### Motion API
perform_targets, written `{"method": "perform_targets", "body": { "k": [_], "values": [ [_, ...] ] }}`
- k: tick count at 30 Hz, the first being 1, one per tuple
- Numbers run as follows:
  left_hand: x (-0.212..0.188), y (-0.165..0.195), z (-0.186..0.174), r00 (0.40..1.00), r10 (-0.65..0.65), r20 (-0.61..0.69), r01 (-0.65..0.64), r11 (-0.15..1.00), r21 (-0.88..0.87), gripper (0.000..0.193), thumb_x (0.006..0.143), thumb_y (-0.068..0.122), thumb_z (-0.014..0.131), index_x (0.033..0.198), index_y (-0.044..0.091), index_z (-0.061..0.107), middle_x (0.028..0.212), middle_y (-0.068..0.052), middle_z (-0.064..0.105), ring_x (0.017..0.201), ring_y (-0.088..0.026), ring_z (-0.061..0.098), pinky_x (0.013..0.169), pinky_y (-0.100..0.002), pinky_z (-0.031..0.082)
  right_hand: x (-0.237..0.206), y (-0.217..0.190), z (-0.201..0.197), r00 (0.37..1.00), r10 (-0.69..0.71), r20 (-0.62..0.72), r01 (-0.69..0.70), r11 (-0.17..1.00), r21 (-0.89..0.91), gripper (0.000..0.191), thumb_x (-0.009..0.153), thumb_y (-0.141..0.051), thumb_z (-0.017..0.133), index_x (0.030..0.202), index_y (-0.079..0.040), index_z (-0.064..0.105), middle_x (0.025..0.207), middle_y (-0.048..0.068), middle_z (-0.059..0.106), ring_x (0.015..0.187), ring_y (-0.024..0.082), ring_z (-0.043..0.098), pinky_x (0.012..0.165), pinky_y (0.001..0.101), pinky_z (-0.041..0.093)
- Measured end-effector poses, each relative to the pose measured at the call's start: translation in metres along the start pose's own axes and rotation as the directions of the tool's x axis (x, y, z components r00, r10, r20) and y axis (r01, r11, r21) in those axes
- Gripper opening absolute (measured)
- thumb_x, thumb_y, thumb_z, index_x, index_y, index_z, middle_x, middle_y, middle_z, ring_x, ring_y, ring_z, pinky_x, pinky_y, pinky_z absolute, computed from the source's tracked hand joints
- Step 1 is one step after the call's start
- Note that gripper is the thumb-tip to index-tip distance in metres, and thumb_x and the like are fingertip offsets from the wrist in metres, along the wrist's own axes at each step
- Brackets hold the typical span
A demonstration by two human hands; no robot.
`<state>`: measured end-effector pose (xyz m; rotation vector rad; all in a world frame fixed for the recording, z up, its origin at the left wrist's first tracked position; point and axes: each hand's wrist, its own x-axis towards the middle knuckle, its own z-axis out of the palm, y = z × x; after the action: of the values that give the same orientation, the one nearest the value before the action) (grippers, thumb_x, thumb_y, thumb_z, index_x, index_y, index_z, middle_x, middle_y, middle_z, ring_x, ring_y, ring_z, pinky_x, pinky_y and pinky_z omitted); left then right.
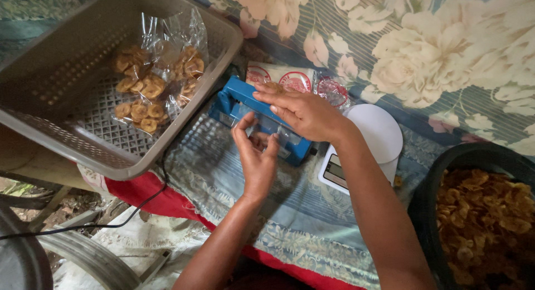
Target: The person weighs dried fruit slices on a digital scale, places them into clear plastic bags, and seals the bags using a handheld heat sealer. The sealed packages are then placed into a plastic basket.
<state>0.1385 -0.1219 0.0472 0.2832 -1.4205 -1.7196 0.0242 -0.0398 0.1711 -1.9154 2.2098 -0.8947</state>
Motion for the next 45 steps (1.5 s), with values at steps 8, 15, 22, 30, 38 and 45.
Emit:
{"method": "perform_targets", "body": {
  "k": [8,15,22,30,38,45],
  "values": [
    [-0.0012,0.0007,0.0006,1.0,0.007,-0.001,-0.007,1.0,-0.012,0.066,0.09,-0.012,0.066,0.146,0.005,0.037,0.133,-0.009,0.041,0.087,-0.01,0.053,0.077,-0.025,0.05,-0.001,0.0012,0.0003,1.0,-0.003,-0.015,0.003,1.0,-0.006,0.04,0.103,-0.016,0.055,0.143,-0.016,0.06,0.154,0.003,0.056,0.14,0.024,0.055,0.111,0.0375,0.046],
    [-0.0013,-0.0004,-0.0003,1.0,0.01,0.008,-0.01,1.0,-0.022,0.066,0.09,-0.012,0.066,0.147,0.005,0.036,0.134,-0.009,0.041,0.089,-0.01,0.053,0.081,-0.025,0.051,0.0001,0.0047,0.0009,0.999,-0.04,-0.011,0.04,0.998,-0.039,0.04,0.104,-0.017,0.054,0.143,-0.014,0.06,0.153,0.006,0.056,0.142,0.026,0.053,0.115,0.0391,0.043],
    [-0.0013,-0.0013,-0.0001,1.0,-0.011,-0.005,0.011,1.0,-0.013,0.066,0.089,-0.012,0.066,0.146,0.004,0.036,0.134,-0.009,0.042,0.086,-0.009,0.054,0.077,-0.024,0.05,-0.0008,0.0035,0.0015,1.0,-0.018,-0.008,0.017,0.999,-0.052,0.041,0.104,-0.017,0.053,0.144,-0.016,0.059,0.156,0.003,0.053,0.14,0.025,0.054,0.112,0.0393,0.044],
    [-0.0014,0.0,-0.0006,1.0,-0.018,-0.001,0.018,1.0,-0.02,0.066,0.089,-0.012,0.066,0.146,0.004,0.036,0.135,-0.009,0.042,0.085,-0.009,0.053,0.077,-0.024,0.05,-0.0004,0.0039,0.0012,0.999,-0.049,-0.01,0.049,0.998,-0.034,0.041,0.105,-0.017,0.053,0.145,-0.015,0.058,0.157,0.004,0.052,0.142,0.025,0.053,0.114,0.0393,0.044],
    [-0.0007,-0.0011,-0.001,1.0,-0.022,-0.01,0.021,1.0,-0.02,0.067,0.089,-0.013,0.065,0.146,0.004,0.036,0.136,-0.009,0.042,0.086,-0.009,0.053,0.079,-0.024,0.051,0.0006,0.0007,0.0019,1.0,-0.019,-0.012,0.019,1.0,-0.01,0.04,0.104,-0.017,0.054,0.144,-0.015,0.059,0.156,0.003,0.053,0.143,0.025,0.052,0.114,0.0386,0.043],
    [-0.001,-0.0031,-0.0004,1.0,-0.002,-0.014,0.002,1.0,-0.029,0.067,0.089,-0.013,0.065,0.147,0.003,0.036,0.136,-0.01,0.041,0.086,-0.009,0.053,0.08,-0.024,0.051,0.0008,0.002,0.0016,1.0,-0.012,-0.01,0.012,1.0,-0.022,0.04,0.103,-0.016,0.054,0.143,-0.015,0.06,0.155,0.003,0.054,0.142,0.025,0.052,0.114,0.0384,0.043]
  ]
}}
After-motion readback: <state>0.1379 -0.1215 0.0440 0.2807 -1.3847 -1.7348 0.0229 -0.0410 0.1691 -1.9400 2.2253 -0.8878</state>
